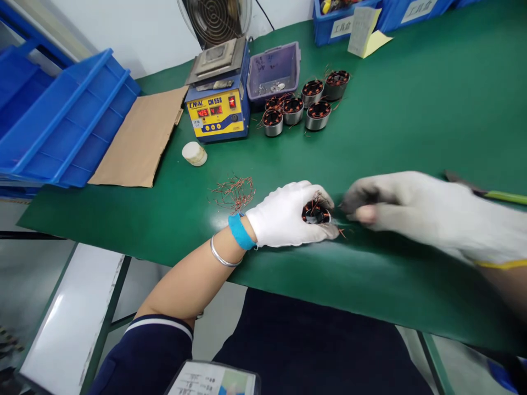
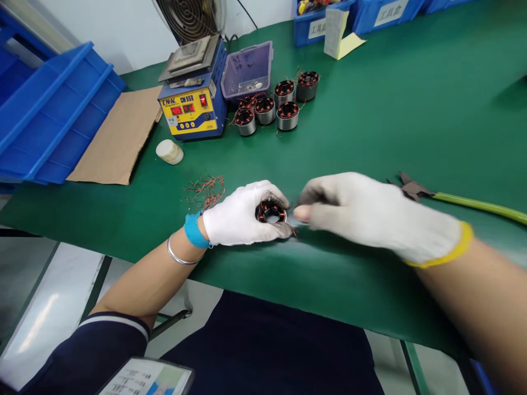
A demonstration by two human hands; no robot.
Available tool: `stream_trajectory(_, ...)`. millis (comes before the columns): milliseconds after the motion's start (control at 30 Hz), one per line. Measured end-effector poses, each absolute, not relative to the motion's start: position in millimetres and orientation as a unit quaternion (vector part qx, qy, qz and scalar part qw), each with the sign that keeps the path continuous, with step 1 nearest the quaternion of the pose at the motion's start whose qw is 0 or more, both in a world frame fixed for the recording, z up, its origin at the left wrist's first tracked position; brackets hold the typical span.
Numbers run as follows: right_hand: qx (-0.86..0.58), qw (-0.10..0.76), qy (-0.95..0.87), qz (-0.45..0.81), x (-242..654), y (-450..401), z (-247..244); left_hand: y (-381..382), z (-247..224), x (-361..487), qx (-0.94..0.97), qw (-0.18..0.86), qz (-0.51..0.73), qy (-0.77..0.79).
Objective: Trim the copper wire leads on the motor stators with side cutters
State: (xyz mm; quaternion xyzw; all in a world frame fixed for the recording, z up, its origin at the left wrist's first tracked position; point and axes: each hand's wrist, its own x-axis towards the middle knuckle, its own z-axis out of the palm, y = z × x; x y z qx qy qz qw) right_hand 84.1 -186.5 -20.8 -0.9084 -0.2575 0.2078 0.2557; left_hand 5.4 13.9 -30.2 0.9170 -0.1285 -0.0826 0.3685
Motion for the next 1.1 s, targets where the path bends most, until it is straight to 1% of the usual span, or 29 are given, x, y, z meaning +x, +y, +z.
stream_trajectory(67,-0.911,0.212,-0.262,0.24,78,-176,-23,13,-29,5,0.918,0.372,-0.084,-0.112)
stream_trajectory(133,-0.921,0.193,-0.252,0.227,72,-168,-25,14,-29,5,0.918,0.374,-0.086,-0.101)
stream_trajectory(267,-0.926,0.207,-0.235,0.211,69,-171,-28,15,-31,5,0.915,0.38,-0.089,-0.104)
stream_trajectory(433,-0.911,0.243,-0.247,0.223,72,-177,-30,14,-30,5,0.915,0.384,-0.083,-0.092)
stream_trajectory(533,-0.92,0.24,-0.235,0.202,69,-171,-30,13,-27,4,0.916,0.384,-0.094,-0.071)
stream_trajectory(700,-0.929,0.206,-0.276,0.134,60,-169,-25,11,-29,2,0.912,0.401,-0.075,-0.047)
stream_trajectory(800,-0.936,0.171,-0.285,0.113,60,-172,-23,13,-32,2,0.914,0.391,-0.066,-0.089)
stream_trajectory(933,-0.958,0.135,-0.237,0.085,72,-177,-23,17,-29,1,0.922,0.36,-0.072,-0.125)
stream_trajectory(1033,-0.967,0.175,-0.168,0.081,84,-182,-21,20,-25,-1,0.915,0.372,-0.095,-0.124)
stream_trajectory(1100,-0.957,0.219,-0.136,0.131,86,-184,-19,20,-24,-2,0.913,0.377,-0.1,-0.117)
